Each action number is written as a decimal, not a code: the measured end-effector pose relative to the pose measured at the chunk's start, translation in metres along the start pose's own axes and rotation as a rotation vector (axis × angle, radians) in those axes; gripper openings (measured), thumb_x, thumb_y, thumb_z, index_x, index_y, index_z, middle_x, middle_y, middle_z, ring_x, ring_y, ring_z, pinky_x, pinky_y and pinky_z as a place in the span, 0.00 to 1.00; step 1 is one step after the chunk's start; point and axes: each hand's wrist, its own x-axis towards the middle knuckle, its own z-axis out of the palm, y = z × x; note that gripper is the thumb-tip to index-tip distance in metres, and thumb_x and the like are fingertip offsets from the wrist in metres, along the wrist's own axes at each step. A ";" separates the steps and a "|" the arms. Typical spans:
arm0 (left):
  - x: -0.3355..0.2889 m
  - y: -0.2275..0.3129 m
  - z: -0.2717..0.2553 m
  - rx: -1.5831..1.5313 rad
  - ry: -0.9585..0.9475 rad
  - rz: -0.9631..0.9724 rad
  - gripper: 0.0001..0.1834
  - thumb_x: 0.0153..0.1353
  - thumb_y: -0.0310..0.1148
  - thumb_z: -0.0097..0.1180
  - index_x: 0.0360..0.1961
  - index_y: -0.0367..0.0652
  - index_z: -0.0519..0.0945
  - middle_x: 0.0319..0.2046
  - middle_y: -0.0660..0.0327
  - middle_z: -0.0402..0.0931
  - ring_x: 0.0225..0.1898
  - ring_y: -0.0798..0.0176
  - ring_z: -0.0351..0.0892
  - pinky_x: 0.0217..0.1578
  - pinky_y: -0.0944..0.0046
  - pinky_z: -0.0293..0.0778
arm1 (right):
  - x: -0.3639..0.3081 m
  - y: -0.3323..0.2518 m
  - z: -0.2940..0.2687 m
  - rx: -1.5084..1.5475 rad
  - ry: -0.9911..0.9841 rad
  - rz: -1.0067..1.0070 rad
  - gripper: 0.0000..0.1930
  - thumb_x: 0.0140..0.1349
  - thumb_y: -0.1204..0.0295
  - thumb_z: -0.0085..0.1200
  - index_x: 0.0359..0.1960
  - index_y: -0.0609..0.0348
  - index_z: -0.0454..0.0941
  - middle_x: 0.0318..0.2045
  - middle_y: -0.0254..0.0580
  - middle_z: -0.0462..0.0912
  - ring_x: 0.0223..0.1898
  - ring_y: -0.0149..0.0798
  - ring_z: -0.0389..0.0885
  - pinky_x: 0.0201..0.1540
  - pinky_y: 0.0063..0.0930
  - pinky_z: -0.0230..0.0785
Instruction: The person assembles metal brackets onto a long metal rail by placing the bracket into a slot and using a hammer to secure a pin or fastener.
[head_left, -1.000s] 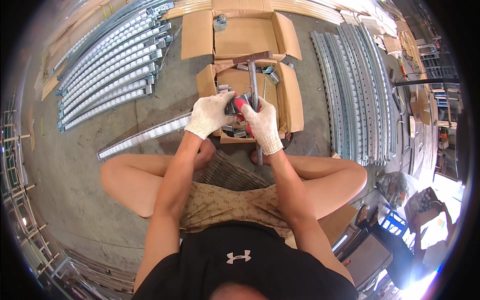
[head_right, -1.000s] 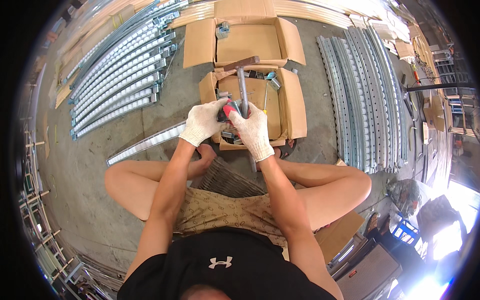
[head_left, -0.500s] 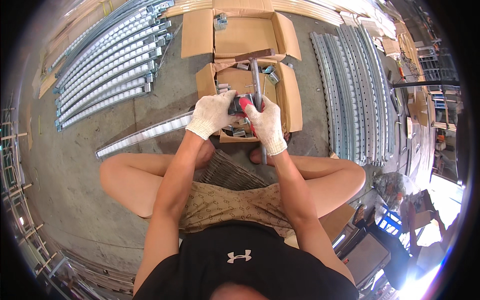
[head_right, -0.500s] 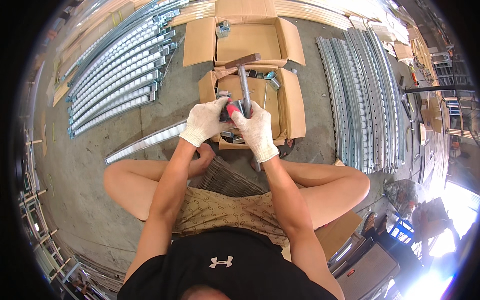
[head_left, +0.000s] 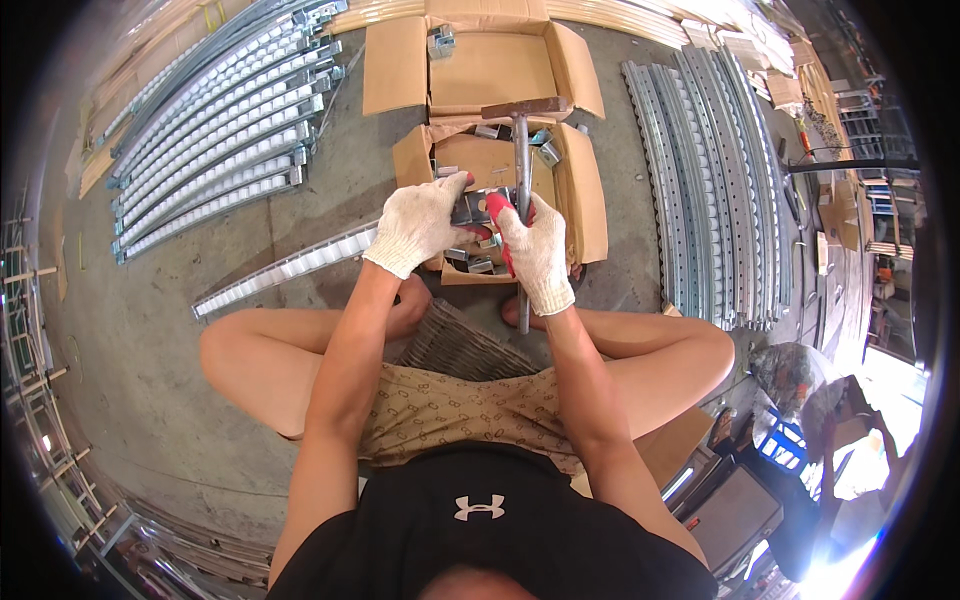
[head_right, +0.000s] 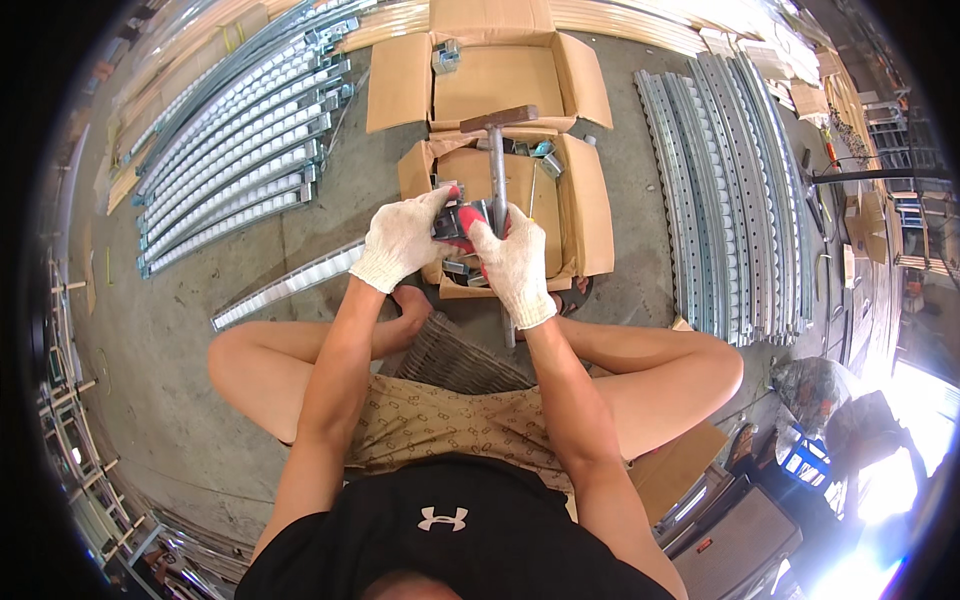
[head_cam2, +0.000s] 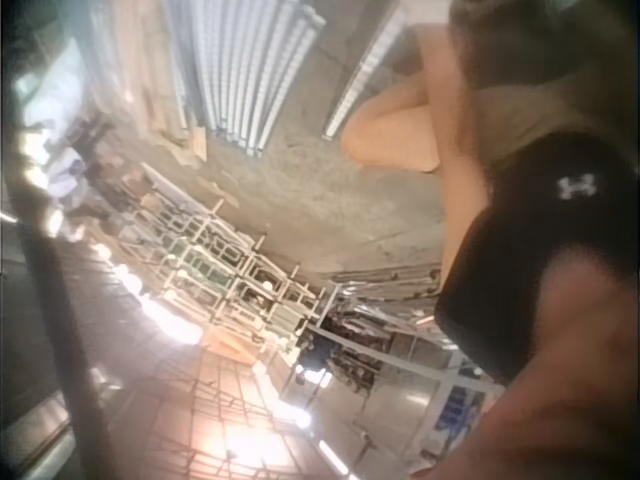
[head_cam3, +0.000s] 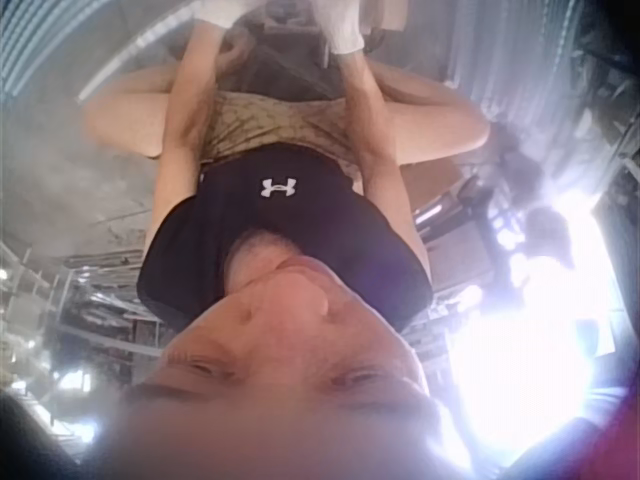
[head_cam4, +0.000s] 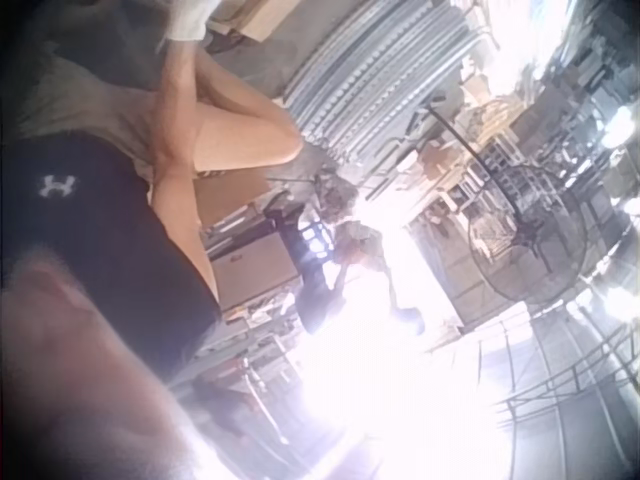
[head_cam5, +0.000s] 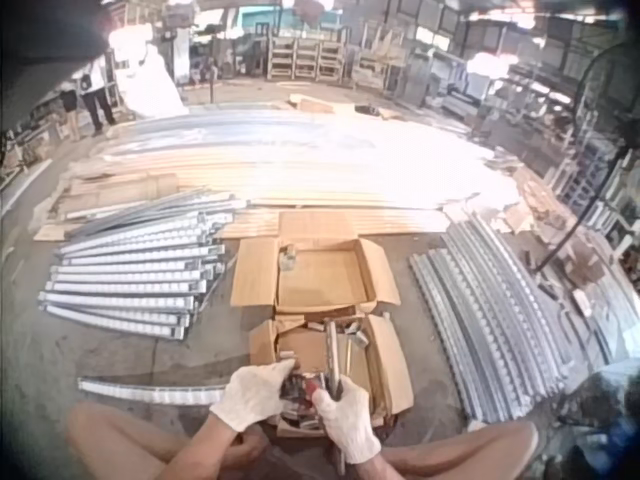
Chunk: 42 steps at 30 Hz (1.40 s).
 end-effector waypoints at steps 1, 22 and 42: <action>0.001 0.002 -0.001 -0.003 -0.005 -0.001 0.44 0.46 0.52 0.78 0.65 0.52 0.76 0.53 0.57 0.85 0.48 0.49 0.87 0.47 0.52 0.82 | -0.001 0.001 0.000 -0.023 0.005 -0.008 0.17 0.66 0.62 0.67 0.38 0.68 0.83 0.18 0.34 0.79 0.20 0.23 0.73 0.23 0.28 0.67; 0.002 0.015 -0.008 0.030 0.016 0.033 0.39 0.54 0.60 0.70 0.64 0.57 0.78 0.51 0.59 0.86 0.45 0.50 0.88 0.45 0.53 0.84 | 0.013 -0.007 -0.010 0.031 -0.132 0.029 0.20 0.67 0.56 0.67 0.41 0.66 0.83 0.20 0.31 0.78 0.16 0.21 0.70 0.18 0.24 0.60; 0.006 0.004 0.010 0.053 0.069 0.060 0.35 0.52 0.54 0.73 0.59 0.52 0.82 0.43 0.57 0.88 0.40 0.50 0.89 0.41 0.53 0.85 | -0.105 -0.011 -0.063 -0.147 0.109 0.146 0.34 0.70 0.82 0.43 0.79 0.55 0.61 0.27 0.31 0.76 0.24 0.22 0.68 0.27 0.20 0.68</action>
